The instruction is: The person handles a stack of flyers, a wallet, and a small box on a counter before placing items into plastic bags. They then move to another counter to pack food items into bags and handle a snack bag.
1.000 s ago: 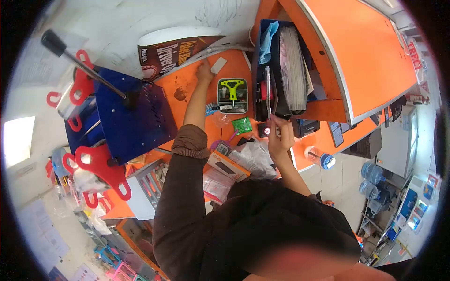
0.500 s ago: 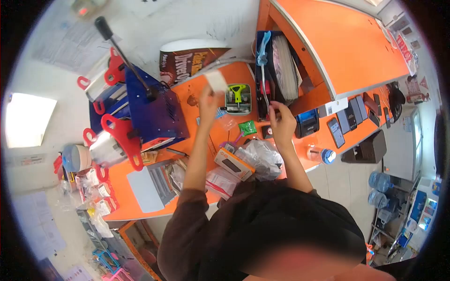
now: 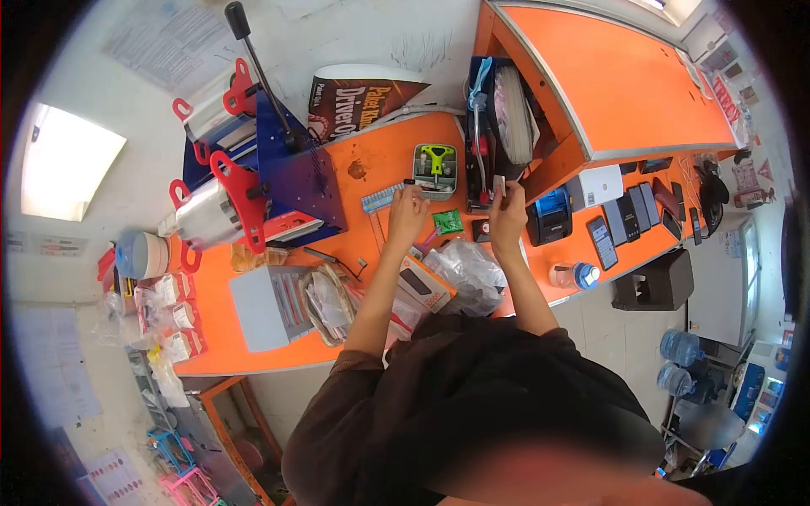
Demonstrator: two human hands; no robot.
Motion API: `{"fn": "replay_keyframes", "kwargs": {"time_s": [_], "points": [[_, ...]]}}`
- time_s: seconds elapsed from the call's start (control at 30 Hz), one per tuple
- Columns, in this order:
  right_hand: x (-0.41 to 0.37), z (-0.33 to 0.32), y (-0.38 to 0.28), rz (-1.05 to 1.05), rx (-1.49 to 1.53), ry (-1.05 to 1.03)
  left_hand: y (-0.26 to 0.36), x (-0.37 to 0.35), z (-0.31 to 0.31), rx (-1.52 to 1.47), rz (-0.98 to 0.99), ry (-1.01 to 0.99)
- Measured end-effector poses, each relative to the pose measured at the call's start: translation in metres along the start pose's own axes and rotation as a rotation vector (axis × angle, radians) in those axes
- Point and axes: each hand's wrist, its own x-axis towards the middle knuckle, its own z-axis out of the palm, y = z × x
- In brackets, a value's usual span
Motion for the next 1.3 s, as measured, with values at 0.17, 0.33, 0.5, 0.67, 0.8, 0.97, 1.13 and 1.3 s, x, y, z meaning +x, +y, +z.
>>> {"fn": "replay_keyframes", "kwargs": {"time_s": [0.17, 0.33, 0.5, 0.67, 0.8, 0.97, 1.13, 1.3], "points": [[0.009, 0.004, 0.009, -0.240, -0.228, -0.058, -0.008, -0.005, -0.007, 0.068, -0.046, -0.064], [0.009, 0.005, 0.011, -0.250, -0.388, -0.035, -0.024, -0.008, -0.009, 0.038, -0.185, -0.109], [0.008, 0.012, 0.020, -0.161, -0.344, -0.108, -0.013, 0.002, -0.008, 0.038, -0.071, -0.024], [-0.005, -0.023, 0.024, 0.167, -0.235, -0.254, 0.020, 0.040, -0.003, 0.107, 0.011, 0.088], [-0.023, -0.025, 0.070, 0.314, -0.240, -0.385, 0.030, 0.106, 0.010, -0.234, 0.229, 0.233], [-0.013, -0.011, 0.105, 0.887, 0.579, -0.604, 0.117, 0.182, 0.033, -0.335, 0.480, 0.171], [-0.004, 0.008, 0.102, 0.828, 0.518, -0.544, 0.155, 0.188, 0.032, -0.014, -0.241, -0.360], [-0.011, 0.014, 0.120, 0.769, 0.476, -0.514, 0.150, 0.165, 0.022, 0.228, -0.052, -0.122]]}}
